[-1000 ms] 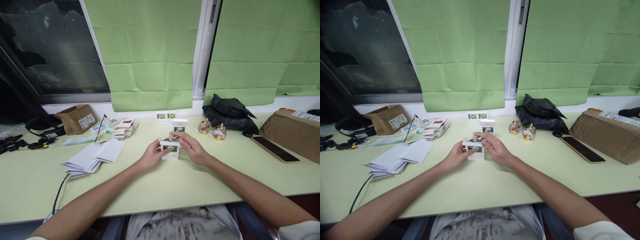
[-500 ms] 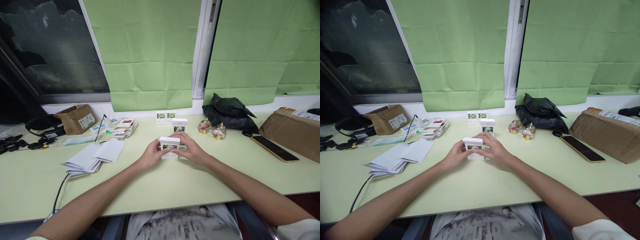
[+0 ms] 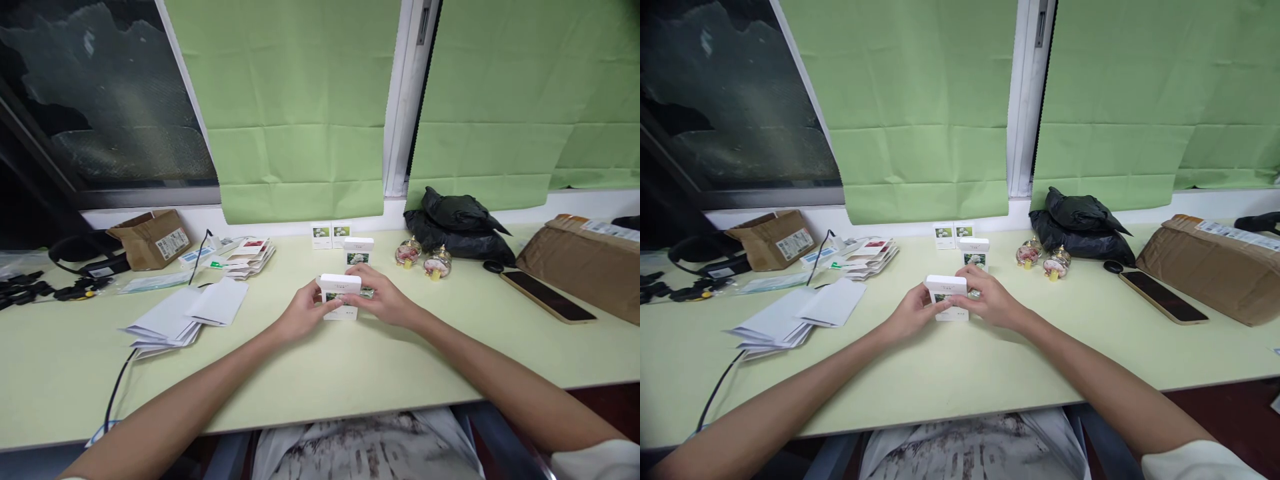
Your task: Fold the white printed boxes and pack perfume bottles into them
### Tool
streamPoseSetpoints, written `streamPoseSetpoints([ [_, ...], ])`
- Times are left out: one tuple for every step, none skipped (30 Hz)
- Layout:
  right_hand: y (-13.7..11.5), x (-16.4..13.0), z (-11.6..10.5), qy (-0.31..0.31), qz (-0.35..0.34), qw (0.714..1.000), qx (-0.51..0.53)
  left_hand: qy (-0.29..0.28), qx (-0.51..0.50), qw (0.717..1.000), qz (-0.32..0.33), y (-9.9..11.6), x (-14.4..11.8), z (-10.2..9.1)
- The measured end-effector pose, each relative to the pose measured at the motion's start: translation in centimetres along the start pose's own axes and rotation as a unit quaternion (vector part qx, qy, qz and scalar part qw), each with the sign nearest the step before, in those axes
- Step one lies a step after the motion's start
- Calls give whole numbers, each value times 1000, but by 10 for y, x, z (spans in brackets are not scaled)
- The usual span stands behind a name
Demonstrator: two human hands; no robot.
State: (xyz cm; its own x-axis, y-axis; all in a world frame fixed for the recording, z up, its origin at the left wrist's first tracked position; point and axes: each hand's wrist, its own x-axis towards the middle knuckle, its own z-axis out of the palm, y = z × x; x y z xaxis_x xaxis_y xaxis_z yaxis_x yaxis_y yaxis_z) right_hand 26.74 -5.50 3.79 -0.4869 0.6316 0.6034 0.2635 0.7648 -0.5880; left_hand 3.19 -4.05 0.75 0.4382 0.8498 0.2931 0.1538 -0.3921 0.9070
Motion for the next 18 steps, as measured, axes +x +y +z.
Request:
streamPoseSetpoints([
  [-1,-1,0,-2,-6,1000,-7,6,16,1000,7,1,-1,0],
  [-2,-2,-1,-2,-16,1000,-17,9,32,999,14,2,-2,-1],
  [-3,-4,-1,3,-28,999,-30,11,47,999,24,3,-3,-1],
  [-3,-5,0,12,-43,998,-45,11,61,997,35,4,-4,-2],
  [-3,-7,1,24,-58,996,-62,10,75,996,45,6,-5,-3],
  [-3,-9,2,40,-72,994,-79,11,88,995,54,8,-6,-3],
  [-2,-11,3,56,-84,990,-95,13,101,993,61,9,-7,-4],
  [-1,-13,4,71,-95,987,-112,15,112,991,66,10,-8,-4],
  [0,-15,5,83,-108,982,-129,17,123,990,67,10,-8,-5],
  [1,-17,5,92,-120,977,-149,19,132,989,68,11,-8,-5],
  [2,-18,5,99,-132,972,-170,22,138,988,68,10,-8,-5],
  [3,-19,5,102,-144,966,-191,26,143,987,67,10,-9,-5],
  [4,-21,4,102,-154,960,-210,32,145,987,68,9,-9,-5],
  [5,-22,4,100,-162,955,-226,43,146,986,74,8,-9,-6],
  [6,-23,3,97,-170,952,-237,57,147,984,88,7,-8,-7],
  [7,-23,3,94,-177,949,-245,71,150,980,110,6,-8,-8],
  [8,-24,3,91,-183,946,-250,85,157,974,142,5,-8,-9],
  [10,-25,3,87,-188,945,-254,97,165,965,179,4,-7,-11],
])
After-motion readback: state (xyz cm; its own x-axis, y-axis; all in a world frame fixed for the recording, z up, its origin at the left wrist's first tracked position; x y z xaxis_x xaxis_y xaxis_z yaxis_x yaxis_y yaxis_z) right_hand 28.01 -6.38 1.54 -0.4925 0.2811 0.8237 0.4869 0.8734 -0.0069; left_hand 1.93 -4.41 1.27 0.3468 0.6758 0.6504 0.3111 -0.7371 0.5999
